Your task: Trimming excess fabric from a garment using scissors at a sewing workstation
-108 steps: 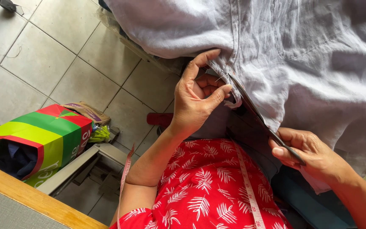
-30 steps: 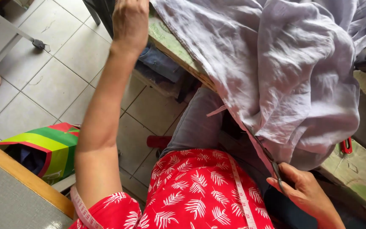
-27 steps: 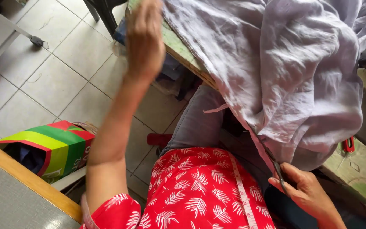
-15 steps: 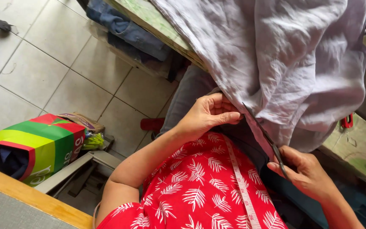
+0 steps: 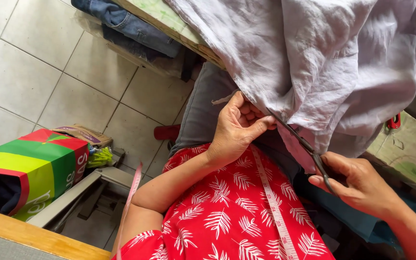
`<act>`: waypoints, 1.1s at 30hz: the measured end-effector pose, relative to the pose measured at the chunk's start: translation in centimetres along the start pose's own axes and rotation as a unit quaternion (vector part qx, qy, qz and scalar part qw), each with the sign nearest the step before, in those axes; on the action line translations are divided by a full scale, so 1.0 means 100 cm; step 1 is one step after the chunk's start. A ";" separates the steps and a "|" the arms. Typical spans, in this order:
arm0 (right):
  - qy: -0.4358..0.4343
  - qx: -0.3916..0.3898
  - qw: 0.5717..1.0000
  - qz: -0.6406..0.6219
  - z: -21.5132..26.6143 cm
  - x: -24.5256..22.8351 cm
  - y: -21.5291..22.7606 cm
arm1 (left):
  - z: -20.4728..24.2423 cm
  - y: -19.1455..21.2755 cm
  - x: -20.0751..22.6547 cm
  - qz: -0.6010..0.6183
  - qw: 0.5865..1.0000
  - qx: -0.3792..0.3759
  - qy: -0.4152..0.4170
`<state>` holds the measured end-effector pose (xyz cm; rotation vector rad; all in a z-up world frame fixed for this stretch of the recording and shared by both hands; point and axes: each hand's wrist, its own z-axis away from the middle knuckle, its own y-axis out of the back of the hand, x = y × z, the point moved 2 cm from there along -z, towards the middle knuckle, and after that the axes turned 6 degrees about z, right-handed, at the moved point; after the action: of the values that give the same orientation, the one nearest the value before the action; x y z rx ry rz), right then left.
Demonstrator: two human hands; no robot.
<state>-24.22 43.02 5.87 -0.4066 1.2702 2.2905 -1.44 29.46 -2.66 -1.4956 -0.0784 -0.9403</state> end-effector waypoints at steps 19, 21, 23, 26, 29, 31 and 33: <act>-0.056 -0.087 0.991 -0.081 -0.009 0.009 0.007 | 0.002 -0.003 0.002 0.055 0.998 -0.020 -0.023; -0.057 -0.086 0.991 -0.089 -0.007 0.006 0.008 | 0.004 -0.002 0.000 0.053 0.998 -0.021 -0.023; -0.059 -0.084 0.990 -0.097 -0.005 0.005 0.008 | 0.004 -0.002 -0.002 0.052 0.998 -0.024 -0.021; -0.060 -0.083 0.992 -0.072 -0.002 0.007 0.007 | 0.004 -0.003 -0.004 0.056 0.998 -0.022 -0.021; -0.070 -0.082 0.990 -0.096 -0.001 0.007 0.007 | 0.004 -0.003 -0.004 0.035 0.999 -0.016 -0.032; -0.060 -0.105 0.980 -0.157 -0.003 0.007 0.009 | 0.003 -0.004 -0.003 0.039 0.999 -0.013 -0.031; -0.063 -0.101 0.984 -0.136 -0.006 -0.001 0.013 | 0.003 -0.004 -0.004 0.038 0.999 -0.014 -0.030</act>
<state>-24.84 41.86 6.55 -0.4648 0.8662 2.1770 -1.79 29.99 -2.56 -1.5425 -0.0521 -0.8384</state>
